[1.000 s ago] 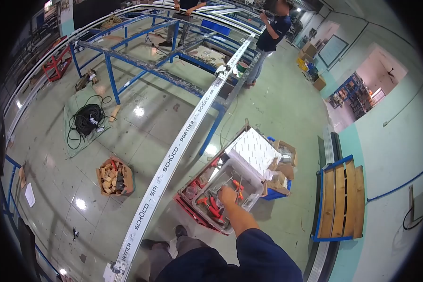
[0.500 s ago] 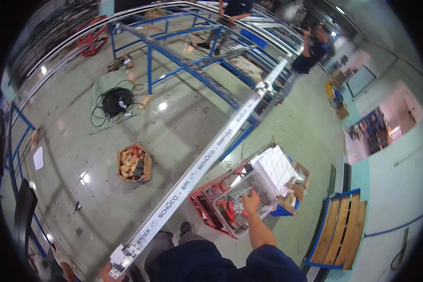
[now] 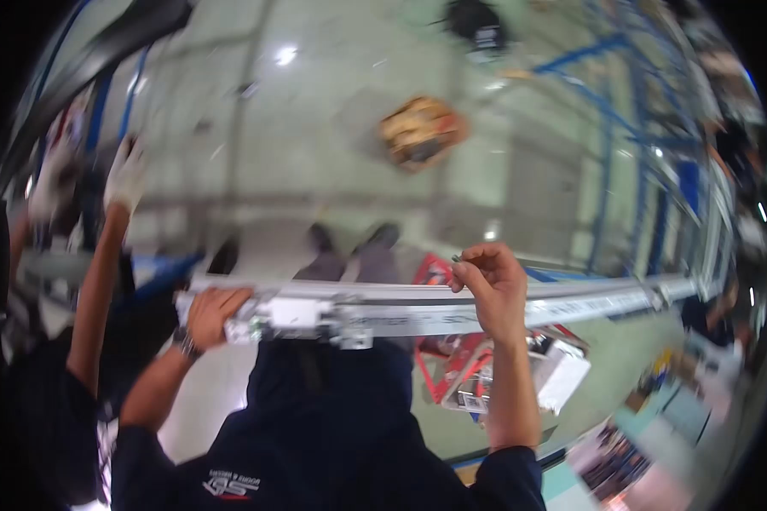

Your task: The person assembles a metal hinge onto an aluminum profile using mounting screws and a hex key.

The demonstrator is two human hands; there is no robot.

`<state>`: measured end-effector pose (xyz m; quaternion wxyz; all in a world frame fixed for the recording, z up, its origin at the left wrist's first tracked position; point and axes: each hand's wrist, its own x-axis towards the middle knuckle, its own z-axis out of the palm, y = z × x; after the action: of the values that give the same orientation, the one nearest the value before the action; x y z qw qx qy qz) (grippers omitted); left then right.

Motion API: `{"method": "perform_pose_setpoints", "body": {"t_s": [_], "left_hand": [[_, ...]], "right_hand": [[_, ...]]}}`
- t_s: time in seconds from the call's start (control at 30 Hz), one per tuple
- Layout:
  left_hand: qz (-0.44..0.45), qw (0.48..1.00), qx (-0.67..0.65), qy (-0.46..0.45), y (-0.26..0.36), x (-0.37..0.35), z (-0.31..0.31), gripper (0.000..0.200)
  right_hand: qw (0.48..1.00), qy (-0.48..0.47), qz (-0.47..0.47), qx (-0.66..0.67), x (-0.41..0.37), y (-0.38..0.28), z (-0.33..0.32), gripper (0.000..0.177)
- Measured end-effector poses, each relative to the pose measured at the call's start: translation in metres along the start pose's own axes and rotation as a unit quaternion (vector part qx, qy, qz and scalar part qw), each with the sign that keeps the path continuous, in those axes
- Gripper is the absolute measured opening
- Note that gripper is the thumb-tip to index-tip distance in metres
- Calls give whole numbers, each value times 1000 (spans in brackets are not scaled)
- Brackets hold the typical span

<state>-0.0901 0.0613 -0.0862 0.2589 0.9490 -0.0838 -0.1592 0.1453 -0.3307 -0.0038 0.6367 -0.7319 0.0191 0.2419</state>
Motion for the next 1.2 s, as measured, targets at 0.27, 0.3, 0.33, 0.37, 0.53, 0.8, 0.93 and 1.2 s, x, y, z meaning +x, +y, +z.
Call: {"method": "perform_pose_setpoints", "body": {"t_s": [0.27, 0.3, 0.33, 0.37, 0.53, 0.8, 0.93, 1.2], "left_hand": [[25, 999, -36, -21, -15, 15, -4, 52], [22, 999, -43, -21, -15, 16, -5, 52], [20, 998, -48, -20, -15, 18, -6, 53], [17, 998, -53, -18, -14, 19, -7, 53], [-3, 999, -33, 27, -14, 22, -2, 23], [-1, 999, -39, 25, -16, 21, 0, 27], [15, 999, -44, -7, -14, 22, -9, 40], [54, 997, -42, 43, 2, 19, -15, 47]], "right_hand": [[871, -462, 142, -95, 103, 84, 175, 20], [853, -489, 155, -94, 107, 93, 188, 21], [835, -516, 166, -94, 111, 101, 200, 22], [816, -544, 176, -93, 114, 107, 211, 22], [784, -615, 13, -87, 116, 132, 244, 18], [759, -645, -7, -86, 112, 132, 257, 20], [753, -651, -78, -51, 102, 150, 257, 21], [799, -587, -94, -93, 84, 150, 262, 23]]}}
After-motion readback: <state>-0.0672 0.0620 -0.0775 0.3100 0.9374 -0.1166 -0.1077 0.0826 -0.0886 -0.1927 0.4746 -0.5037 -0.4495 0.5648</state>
